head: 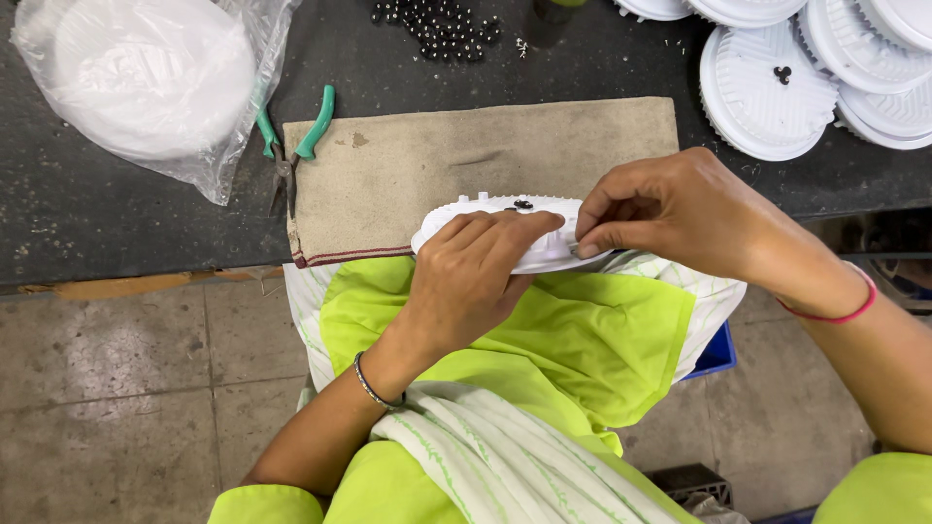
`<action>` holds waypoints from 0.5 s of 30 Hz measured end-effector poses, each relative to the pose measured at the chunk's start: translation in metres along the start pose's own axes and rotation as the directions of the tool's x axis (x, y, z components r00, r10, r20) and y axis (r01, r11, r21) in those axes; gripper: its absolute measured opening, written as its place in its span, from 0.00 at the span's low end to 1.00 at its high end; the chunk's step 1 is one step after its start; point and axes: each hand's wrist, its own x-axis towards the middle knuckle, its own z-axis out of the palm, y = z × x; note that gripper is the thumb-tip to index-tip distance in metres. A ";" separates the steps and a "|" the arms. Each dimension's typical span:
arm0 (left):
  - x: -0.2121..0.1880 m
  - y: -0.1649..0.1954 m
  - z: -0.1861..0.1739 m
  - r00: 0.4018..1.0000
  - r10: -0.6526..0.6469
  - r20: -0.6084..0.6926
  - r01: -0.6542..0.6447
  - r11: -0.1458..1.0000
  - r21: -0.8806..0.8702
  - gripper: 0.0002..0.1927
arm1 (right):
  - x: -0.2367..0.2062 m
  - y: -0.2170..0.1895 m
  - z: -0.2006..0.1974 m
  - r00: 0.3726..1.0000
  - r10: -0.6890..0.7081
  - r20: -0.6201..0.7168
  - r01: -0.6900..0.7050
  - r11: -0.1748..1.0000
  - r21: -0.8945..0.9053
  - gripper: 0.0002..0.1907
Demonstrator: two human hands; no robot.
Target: The person sits at a workbench assembling white plastic ceiling light fixtures. They place screws into a lamp base, drive them with an electric screwdriver, fit the round diffuser cover onto the base, press it to secure it, and set finished fixtures onto a stack of completed units.
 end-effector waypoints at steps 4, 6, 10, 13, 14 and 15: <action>0.000 -0.001 -0.002 1.000 -0.005 0.001 0.005 1.000 -0.005 0.28 | 0.002 0.000 0.000 1.000 -0.005 0.010 0.005 1.000 0.015 0.08; 0.000 -0.001 -0.002 1.000 0.001 -0.007 -0.001 1.000 -0.009 0.27 | 0.003 0.000 0.000 1.000 -0.013 0.015 0.013 1.000 0.014 0.08; 0.002 -0.002 -0.005 1.000 -0.005 -0.009 0.005 1.000 -0.005 0.27 | 0.009 0.000 -0.002 0.999 -0.027 0.040 0.027 1.000 -0.013 0.08; 0.003 -0.001 -0.006 1.000 0.003 -0.013 -0.003 1.000 -0.002 0.27 | 0.013 0.000 -0.004 0.997 -0.027 0.077 0.025 1.000 0.017 0.08; 0.003 -0.001 -0.007 1.000 0.005 -0.007 -0.005 1.000 0.000 0.27 | 0.014 0.000 -0.005 0.996 -0.021 0.089 0.019 0.999 0.028 0.08; 0.002 -0.001 -0.007 1.000 0.006 -0.001 -0.006 1.000 0.002 0.27 | 0.014 -0.001 -0.005 0.995 -0.009 0.102 0.007 1.000 0.025 0.08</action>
